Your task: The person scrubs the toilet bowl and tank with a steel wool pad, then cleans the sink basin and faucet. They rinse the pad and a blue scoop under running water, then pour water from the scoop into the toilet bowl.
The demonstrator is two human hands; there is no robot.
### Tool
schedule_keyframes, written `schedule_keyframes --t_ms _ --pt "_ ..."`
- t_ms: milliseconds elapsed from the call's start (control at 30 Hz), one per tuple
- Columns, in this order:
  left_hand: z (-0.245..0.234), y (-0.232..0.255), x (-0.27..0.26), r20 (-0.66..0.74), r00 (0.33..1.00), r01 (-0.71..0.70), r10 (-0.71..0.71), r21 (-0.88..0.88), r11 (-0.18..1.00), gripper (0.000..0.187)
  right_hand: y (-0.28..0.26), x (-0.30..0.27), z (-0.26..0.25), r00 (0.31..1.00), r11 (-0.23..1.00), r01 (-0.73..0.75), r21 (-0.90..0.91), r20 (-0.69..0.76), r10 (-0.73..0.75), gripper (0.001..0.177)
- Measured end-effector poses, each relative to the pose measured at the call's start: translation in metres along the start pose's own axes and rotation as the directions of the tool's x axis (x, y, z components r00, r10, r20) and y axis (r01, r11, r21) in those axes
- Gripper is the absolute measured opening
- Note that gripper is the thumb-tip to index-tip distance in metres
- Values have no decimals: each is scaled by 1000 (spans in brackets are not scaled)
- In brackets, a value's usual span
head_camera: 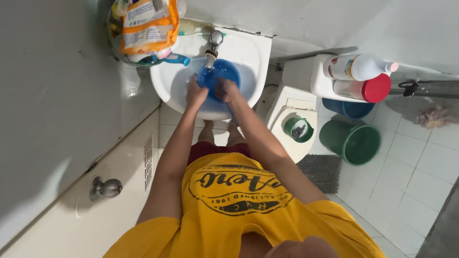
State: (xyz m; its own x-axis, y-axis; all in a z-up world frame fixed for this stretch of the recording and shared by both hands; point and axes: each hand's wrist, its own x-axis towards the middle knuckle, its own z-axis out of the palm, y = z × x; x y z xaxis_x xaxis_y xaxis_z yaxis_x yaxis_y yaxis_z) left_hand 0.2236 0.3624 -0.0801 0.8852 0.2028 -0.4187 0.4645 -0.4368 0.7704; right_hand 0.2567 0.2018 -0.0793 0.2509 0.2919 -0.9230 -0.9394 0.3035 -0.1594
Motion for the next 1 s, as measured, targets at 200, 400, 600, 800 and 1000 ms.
schedule_keyframes --t_ms 200,400,600,800,1000 --pt "-24 26 49 -301 932 -230 202 -62 971 61 -5 31 19 938 756 -7 655 266 -221 35" --pt "-17 60 133 -199 974 -182 105 -424 887 56 -62 -33 66 351 870 -92 485 833 -427 49" --pt "4 82 119 -176 972 -229 155 -580 782 52 -151 -73 134 810 861 508 27 327 -488 28" --pt "-5 109 94 -177 951 -294 253 -268 918 56 -137 -130 79 629 592 777 -213 269 -729 49" --pt "30 186 -1 -120 835 -548 537 -106 830 74 -59 -127 -47 456 398 749 -531 -24 -890 32"
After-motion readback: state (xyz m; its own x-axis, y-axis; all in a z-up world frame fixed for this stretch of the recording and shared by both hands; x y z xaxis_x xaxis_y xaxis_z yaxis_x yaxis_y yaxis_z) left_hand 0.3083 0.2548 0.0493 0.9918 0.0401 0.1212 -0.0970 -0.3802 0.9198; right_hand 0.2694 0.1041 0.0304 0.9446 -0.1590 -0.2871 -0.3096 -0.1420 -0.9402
